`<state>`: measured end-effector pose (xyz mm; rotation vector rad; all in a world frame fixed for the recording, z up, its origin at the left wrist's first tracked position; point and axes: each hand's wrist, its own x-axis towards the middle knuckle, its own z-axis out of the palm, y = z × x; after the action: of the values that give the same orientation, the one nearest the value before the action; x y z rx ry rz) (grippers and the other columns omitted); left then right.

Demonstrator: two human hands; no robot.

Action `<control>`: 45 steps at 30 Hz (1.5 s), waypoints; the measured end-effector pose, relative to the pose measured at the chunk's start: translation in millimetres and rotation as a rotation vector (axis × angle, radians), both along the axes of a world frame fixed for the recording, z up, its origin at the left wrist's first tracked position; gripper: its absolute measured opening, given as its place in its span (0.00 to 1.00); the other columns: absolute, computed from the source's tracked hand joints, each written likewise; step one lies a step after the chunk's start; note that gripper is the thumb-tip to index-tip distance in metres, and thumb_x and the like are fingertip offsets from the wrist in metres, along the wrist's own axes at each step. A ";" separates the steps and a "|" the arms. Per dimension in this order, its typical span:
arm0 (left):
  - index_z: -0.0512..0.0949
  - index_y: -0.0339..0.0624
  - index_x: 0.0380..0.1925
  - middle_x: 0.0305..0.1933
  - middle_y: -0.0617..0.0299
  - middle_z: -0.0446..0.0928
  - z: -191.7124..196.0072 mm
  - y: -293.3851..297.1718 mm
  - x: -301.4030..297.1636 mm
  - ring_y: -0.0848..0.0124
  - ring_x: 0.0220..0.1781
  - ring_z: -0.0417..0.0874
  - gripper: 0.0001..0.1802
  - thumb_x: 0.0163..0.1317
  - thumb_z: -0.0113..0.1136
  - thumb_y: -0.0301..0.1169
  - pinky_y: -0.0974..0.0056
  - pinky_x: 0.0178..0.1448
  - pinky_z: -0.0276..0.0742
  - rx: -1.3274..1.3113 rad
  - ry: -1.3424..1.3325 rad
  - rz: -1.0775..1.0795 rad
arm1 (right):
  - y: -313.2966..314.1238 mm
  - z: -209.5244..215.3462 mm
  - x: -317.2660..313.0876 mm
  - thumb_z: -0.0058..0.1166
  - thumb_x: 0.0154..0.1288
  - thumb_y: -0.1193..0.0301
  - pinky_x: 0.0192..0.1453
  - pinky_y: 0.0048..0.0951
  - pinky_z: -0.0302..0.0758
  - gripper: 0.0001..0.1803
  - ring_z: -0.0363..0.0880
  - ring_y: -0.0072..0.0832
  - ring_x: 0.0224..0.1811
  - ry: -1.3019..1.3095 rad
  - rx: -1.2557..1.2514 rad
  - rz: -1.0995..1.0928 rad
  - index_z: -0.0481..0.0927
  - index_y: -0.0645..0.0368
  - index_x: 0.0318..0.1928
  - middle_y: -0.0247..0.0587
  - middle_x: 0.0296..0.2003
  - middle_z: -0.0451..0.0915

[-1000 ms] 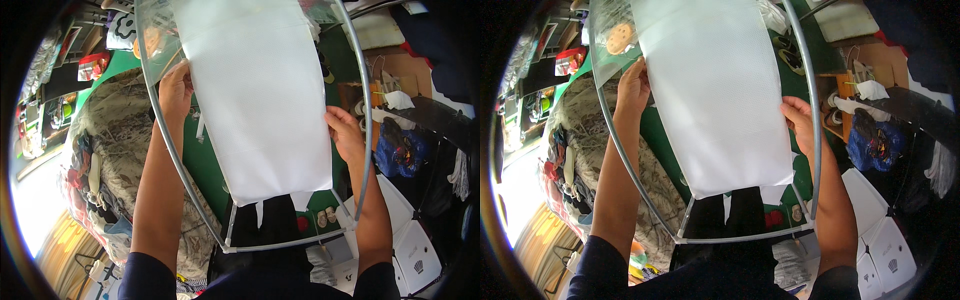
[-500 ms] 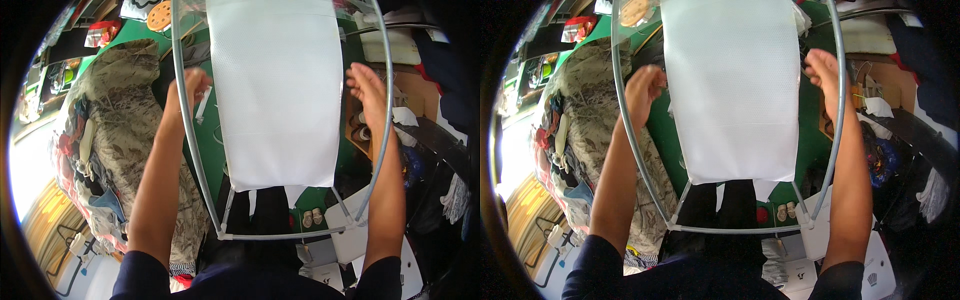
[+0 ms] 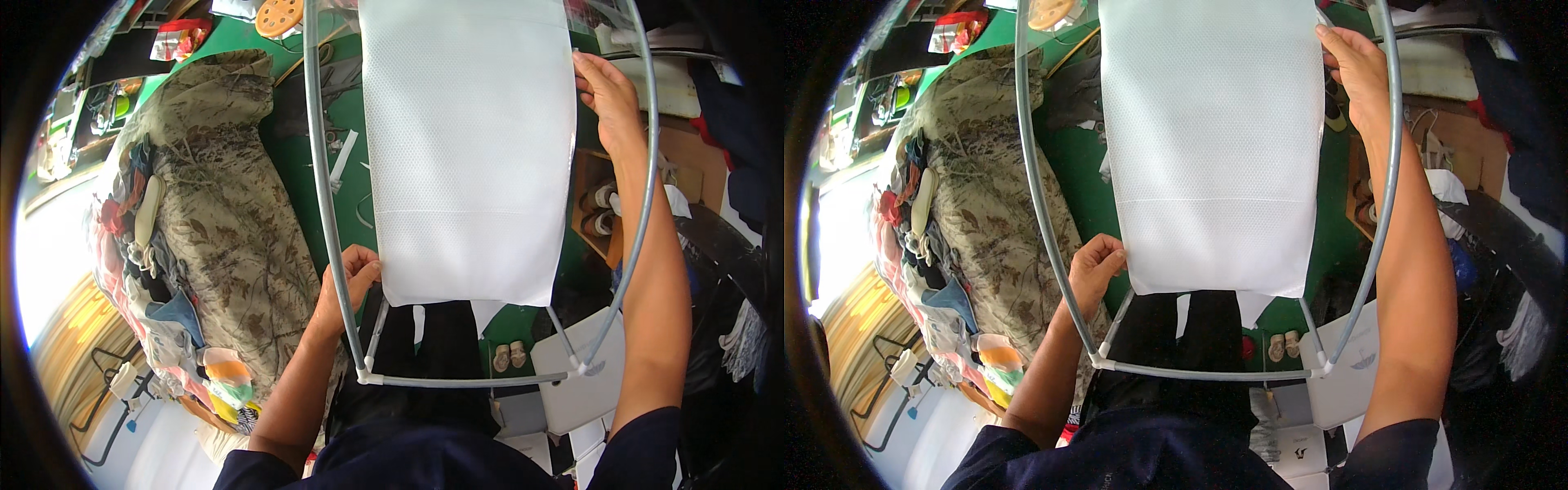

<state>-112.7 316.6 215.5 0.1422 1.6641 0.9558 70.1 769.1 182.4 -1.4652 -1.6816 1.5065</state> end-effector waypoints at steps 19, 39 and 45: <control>0.80 0.43 0.38 0.33 0.67 0.79 -22.5 -17.2 6.3 0.77 0.35 0.75 0.09 0.80 0.56 0.31 0.68 0.44 0.72 0.038 -0.169 0.219 | 6.9 -21.1 -12.7 0.65 0.75 0.65 0.46 0.27 0.79 0.09 0.84 0.21 0.39 0.266 -0.332 -0.236 0.85 0.53 0.49 0.30 0.40 0.88; 0.82 0.47 0.39 0.36 0.69 0.83 -31.4 -9.9 0.7 0.78 0.36 0.78 0.07 0.79 0.60 0.33 0.67 0.46 0.75 -0.011 -0.445 0.299 | 0.4 -28.0 -20.7 0.59 0.80 0.64 0.60 0.31 0.82 0.16 0.84 0.29 0.53 0.471 -0.512 -0.256 0.84 0.62 0.58 0.41 0.51 0.87; 0.82 0.46 0.43 0.41 0.67 0.85 -37.9 -10.8 -4.1 0.74 0.42 0.84 0.05 0.78 0.59 0.31 0.62 0.54 0.79 0.032 -0.600 0.318 | 4.5 -31.7 -19.6 0.58 0.80 0.62 0.58 0.34 0.83 0.18 0.85 0.29 0.51 0.494 -0.634 -0.219 0.85 0.63 0.57 0.43 0.51 0.88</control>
<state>-116.8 305.8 177.6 -0.3682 1.1287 1.1263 50.5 773.6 150.7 -1.3317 -0.7614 2.1574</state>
